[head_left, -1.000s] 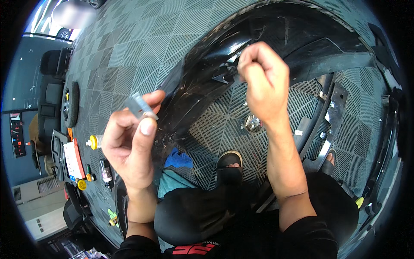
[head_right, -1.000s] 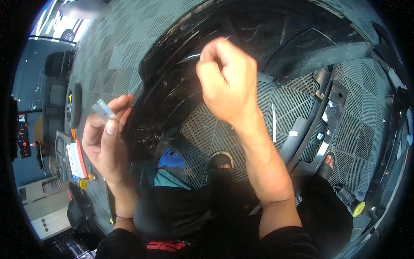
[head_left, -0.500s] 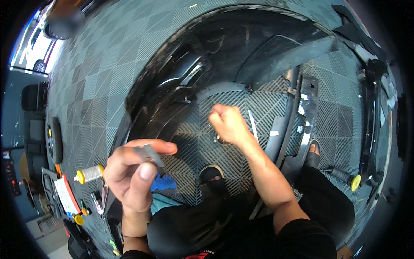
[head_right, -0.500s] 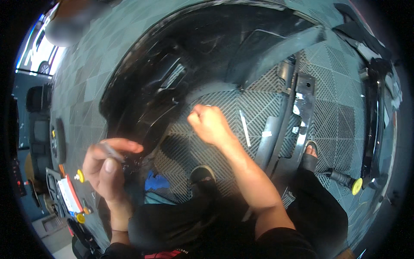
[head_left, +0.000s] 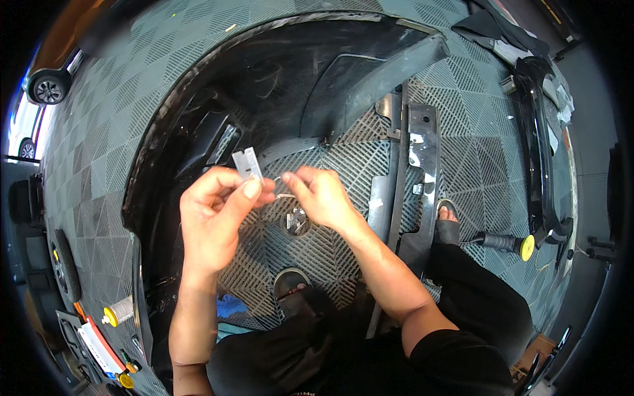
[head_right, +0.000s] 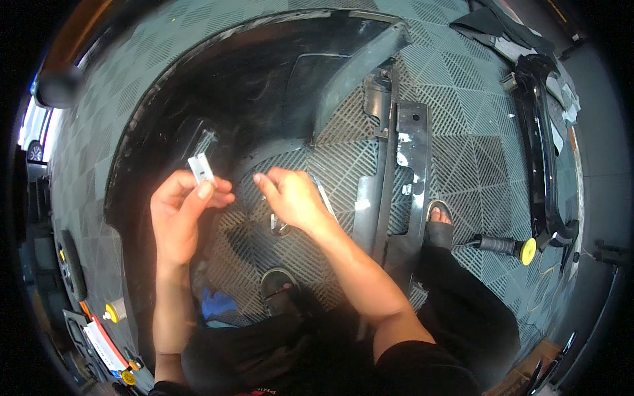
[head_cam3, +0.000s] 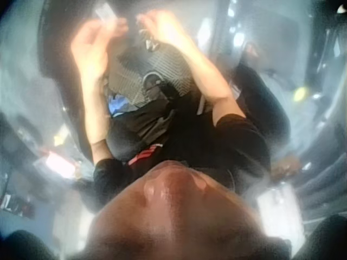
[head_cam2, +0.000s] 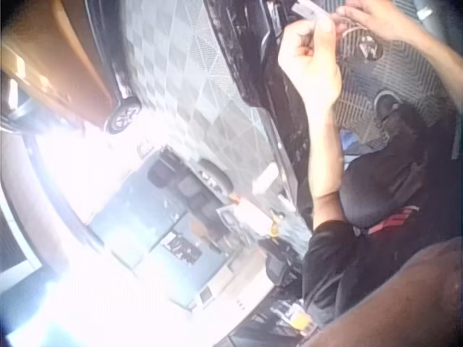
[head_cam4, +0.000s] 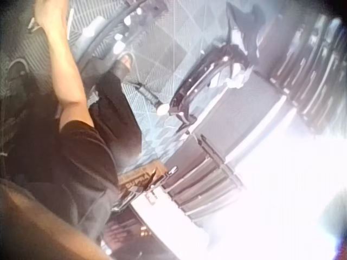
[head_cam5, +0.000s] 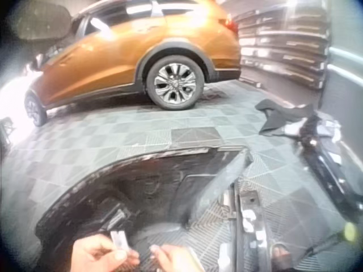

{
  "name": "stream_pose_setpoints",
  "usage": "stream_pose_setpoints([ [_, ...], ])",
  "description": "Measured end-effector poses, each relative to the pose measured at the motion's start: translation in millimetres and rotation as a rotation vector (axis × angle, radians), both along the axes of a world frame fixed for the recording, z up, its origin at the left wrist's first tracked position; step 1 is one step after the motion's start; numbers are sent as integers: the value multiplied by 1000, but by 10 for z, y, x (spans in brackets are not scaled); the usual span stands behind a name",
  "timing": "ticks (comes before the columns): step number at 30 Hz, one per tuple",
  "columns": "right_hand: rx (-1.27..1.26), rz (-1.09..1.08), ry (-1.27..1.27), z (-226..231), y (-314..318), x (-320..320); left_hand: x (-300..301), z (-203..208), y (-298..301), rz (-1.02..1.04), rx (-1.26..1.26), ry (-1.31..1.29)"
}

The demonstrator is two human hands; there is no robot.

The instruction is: The person applies a white adhesive strip along the inner edge of a black plastic car trim piece, then presses it into place and smooths it down. The person works on multiple sections of the trim, ensuring the adhesive adheres properly.

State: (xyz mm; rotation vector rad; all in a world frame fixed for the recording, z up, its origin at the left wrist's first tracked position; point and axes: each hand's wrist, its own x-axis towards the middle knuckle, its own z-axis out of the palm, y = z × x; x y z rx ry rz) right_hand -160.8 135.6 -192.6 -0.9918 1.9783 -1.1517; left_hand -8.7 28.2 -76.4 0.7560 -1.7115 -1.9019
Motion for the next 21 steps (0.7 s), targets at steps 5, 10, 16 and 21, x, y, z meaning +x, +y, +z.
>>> stream_pose_setpoints([
  [5, -553, -253, -397, 408, 50, -262, -411, 76, 55, -57, -24, 31],
  [10, -751, -85, -537, 1057, 135, -546, -775, 221, 9, -170, -159, -39],
  [16, -571, 211, -355, 1632, 234, -1154, -1091, 458, 6, -177, -148, 152],
  [21, -438, 344, -376, 2044, 279, -1622, -1430, 481, 129, -177, 6, 369],
])
